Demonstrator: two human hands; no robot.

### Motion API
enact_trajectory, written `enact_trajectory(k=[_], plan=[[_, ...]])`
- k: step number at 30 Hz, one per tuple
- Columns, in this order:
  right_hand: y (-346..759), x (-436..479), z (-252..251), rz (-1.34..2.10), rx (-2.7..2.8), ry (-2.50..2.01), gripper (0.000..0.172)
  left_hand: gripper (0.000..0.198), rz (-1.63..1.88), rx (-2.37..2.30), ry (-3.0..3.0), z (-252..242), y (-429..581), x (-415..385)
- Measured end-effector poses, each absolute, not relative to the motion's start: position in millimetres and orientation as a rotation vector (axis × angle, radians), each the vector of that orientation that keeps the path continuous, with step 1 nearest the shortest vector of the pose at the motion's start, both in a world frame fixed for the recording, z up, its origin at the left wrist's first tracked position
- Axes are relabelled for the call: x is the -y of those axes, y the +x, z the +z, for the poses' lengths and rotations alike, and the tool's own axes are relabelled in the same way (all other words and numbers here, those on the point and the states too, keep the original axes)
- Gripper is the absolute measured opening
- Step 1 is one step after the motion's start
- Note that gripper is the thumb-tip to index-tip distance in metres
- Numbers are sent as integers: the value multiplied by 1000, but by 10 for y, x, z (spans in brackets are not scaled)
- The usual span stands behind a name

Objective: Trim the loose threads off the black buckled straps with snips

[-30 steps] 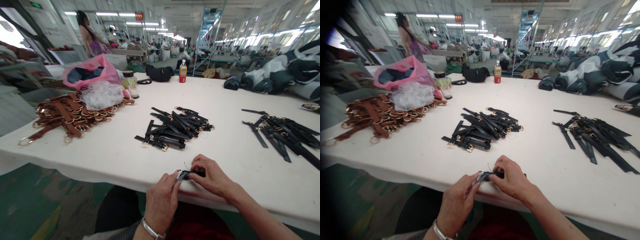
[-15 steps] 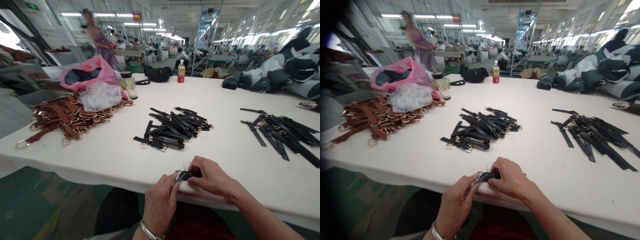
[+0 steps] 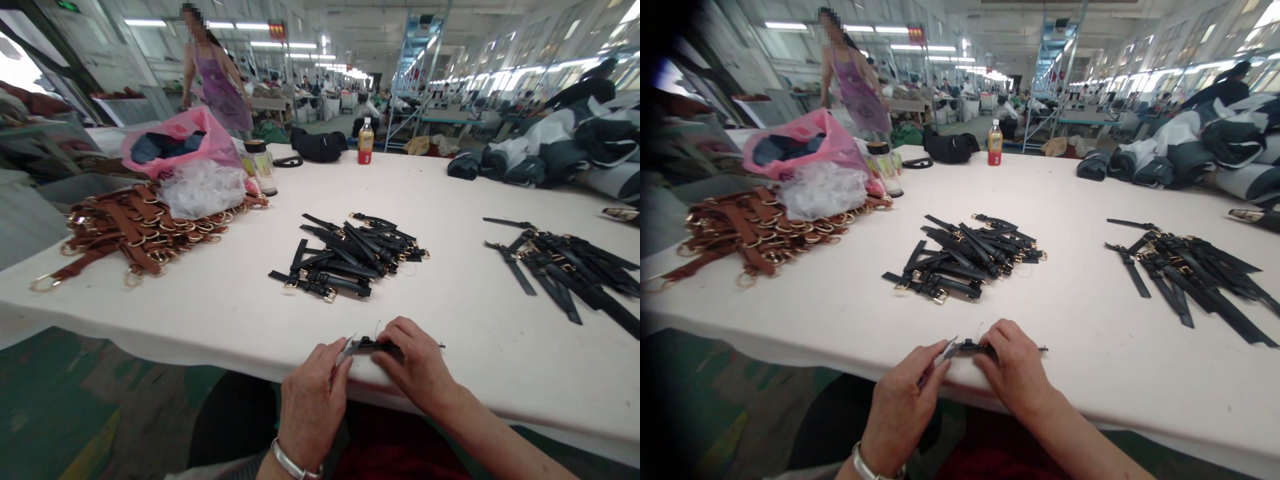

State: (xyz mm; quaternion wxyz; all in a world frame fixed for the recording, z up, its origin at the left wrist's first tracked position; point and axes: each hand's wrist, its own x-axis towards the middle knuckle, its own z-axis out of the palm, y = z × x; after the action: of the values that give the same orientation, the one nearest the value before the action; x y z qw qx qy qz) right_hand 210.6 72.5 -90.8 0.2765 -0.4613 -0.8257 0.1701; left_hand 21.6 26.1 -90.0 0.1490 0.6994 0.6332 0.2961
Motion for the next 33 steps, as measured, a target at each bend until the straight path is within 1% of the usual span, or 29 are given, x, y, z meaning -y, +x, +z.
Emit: enact_trajectory(k=[3, 7, 13, 16, 23, 30, 33], plan=[[2119, -693, -851, 583, 2207, -1308, 2, 25, 814, -1805, 2035, -924, 222, -223], [2088, -700, -785, 623, 2273, -1416, 9, 25, 772, -1768, 2059, -923, 223, -165], [2102, -721, -850, 585, 2359, -1215, 13, 25, 875, -1742, 1970, -966, 184, -81], [2117, -730, -870, 588, 2347, -1197, 12, 25, 883, -1728, 2014, -964, 205, -30], [2101, -737, -899, 565, 2323, -1251, 15, 23, 667, -1783, 2313, -849, 387, -40], [2091, -736, -914, 613, 2285, -1283, 16, 26, 488, -1875, 2389, -809, 486, -81], [2070, -742, -909, 625, 2286, -1286, 17, 19, 399, -1911, 2405, -800, 542, -64]])
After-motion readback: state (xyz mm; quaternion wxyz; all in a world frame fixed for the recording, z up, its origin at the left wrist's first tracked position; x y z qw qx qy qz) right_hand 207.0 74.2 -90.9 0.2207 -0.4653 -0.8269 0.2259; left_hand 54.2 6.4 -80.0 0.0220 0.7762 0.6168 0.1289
